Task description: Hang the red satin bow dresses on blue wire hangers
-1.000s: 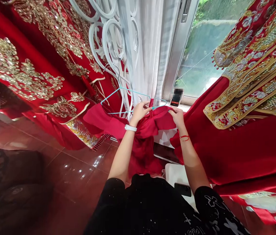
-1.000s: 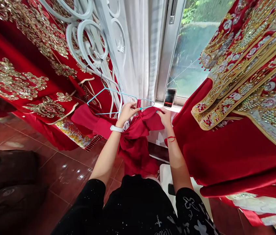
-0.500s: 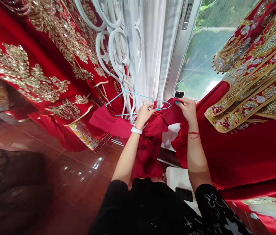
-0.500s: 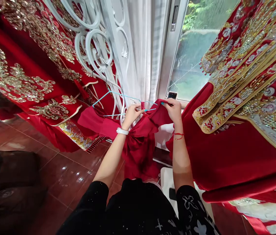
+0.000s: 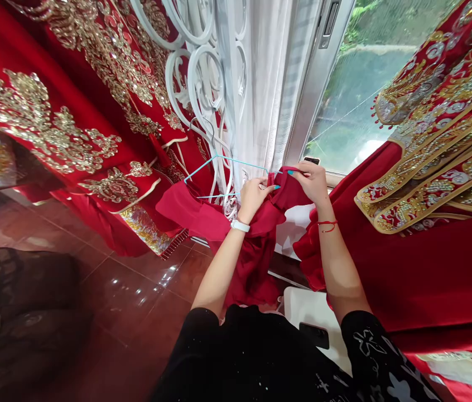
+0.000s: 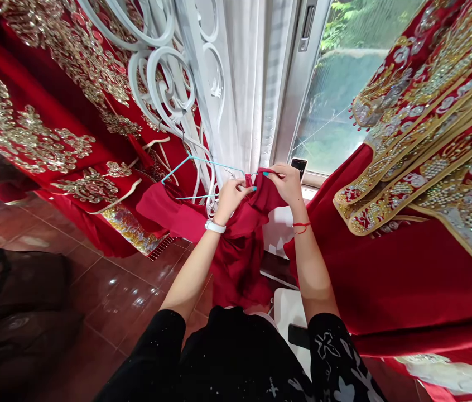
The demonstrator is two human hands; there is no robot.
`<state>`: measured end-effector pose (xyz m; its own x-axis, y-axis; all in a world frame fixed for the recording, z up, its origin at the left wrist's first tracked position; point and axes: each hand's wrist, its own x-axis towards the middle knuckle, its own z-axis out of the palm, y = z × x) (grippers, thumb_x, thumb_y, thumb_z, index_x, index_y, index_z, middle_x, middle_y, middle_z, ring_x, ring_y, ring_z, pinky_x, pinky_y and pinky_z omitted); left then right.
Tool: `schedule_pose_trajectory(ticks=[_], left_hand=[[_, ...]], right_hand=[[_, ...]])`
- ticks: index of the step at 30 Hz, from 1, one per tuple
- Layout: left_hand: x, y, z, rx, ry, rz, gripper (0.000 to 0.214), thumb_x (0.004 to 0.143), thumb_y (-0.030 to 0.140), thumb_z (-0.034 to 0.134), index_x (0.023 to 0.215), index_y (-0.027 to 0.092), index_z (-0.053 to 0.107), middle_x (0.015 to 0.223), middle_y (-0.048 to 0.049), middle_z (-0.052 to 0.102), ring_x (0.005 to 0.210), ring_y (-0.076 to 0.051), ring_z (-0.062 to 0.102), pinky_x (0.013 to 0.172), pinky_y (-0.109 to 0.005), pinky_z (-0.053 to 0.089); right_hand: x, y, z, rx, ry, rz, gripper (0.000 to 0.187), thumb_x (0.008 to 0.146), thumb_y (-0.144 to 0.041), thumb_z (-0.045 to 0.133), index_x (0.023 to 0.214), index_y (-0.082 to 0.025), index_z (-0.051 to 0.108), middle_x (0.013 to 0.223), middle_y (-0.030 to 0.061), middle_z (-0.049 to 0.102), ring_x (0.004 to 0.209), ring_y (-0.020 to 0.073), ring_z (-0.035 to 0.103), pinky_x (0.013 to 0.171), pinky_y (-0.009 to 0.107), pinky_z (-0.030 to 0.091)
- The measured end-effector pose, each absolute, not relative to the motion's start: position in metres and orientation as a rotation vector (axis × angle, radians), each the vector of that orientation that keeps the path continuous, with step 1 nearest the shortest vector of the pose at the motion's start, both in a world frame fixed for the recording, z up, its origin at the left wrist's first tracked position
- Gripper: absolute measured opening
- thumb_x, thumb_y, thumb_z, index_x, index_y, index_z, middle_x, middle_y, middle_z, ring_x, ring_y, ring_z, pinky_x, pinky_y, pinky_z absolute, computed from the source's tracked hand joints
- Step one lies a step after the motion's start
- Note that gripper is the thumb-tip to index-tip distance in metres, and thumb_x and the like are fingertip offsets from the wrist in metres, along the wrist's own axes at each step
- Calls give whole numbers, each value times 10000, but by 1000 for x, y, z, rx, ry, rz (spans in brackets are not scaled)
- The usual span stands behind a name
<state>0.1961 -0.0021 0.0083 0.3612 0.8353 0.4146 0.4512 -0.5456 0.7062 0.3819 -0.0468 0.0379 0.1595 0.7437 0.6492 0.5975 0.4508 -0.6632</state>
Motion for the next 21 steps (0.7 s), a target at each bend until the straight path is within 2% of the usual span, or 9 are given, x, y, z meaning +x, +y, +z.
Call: schedule_pose_trajectory(ticks=[3, 5, 9, 11, 14, 18, 21], left_hand=[[199, 5, 9, 2148, 1128, 1031, 57, 876, 194, 702, 845, 185, 749, 831, -75, 749, 817, -243, 678, 754, -338, 451], [197, 7, 7, 2105, 1118, 1072, 132, 883, 144, 648, 935, 179, 764, 925, -92, 771, 885, -252, 700, 817, -349, 487], [184, -5, -2, 2002, 935, 1335, 295, 1022, 254, 469, 1196, 190, 698, 1225, -111, 730, 1147, -220, 671, 999, -341, 504], [178, -17, -9, 2018, 907, 1414, 322, 1034, 343, 488, 1274, 198, 646, 1298, -117, 693, 1242, -226, 626, 1063, -360, 487], [174, -29, -19, 2062, 972, 1388, 362, 1005, 379, 572, 1321, 205, 601, 1318, -130, 680, 1238, -254, 633, 1073, -396, 492], [173, -21, -25, 2028, 941, 1362, 283, 1030, 309, 508, 1251, 207, 652, 1221, -124, 715, 1154, -245, 670, 1033, -390, 514], [169, -4, -22, 1952, 794, 1299, 273, 995, 323, 565, 1192, 194, 703, 1154, -115, 734, 1099, -237, 683, 1002, -377, 538]], right_hand=[[363, -38, 46, -1247, -1612, 77, 199, 882, -278, 648, 747, -225, 784, 788, 38, 711, 782, 190, 639, 730, 324, 487], [353, -34, 46, -1276, -1629, 48, 207, 898, -285, 644, 759, -223, 784, 787, 37, 709, 781, 188, 640, 753, 324, 490], [341, -34, 36, -1306, -1493, 87, 210, 909, -378, 662, 855, -221, 790, 854, 39, 733, 842, 198, 666, 793, 326, 518], [337, -38, 30, -1270, -1440, 121, 209, 904, -389, 665, 906, -216, 782, 925, 48, 738, 905, 204, 677, 845, 339, 534], [328, -48, 14, -1197, -1333, 88, 205, 909, -349, 638, 1018, -220, 754, 1076, 66, 721, 1037, 211, 668, 961, 366, 524], [303, -81, -53, -1226, -970, -20, 225, 941, -321, 511, 982, -211, 703, 1044, 75, 700, 1028, 211, 651, 956, 378, 510], [275, -126, -141, -1408, -940, 210, 224, 894, -328, 493, 891, -202, 679, 963, 78, 689, 972, 219, 644, 904, 385, 519]])
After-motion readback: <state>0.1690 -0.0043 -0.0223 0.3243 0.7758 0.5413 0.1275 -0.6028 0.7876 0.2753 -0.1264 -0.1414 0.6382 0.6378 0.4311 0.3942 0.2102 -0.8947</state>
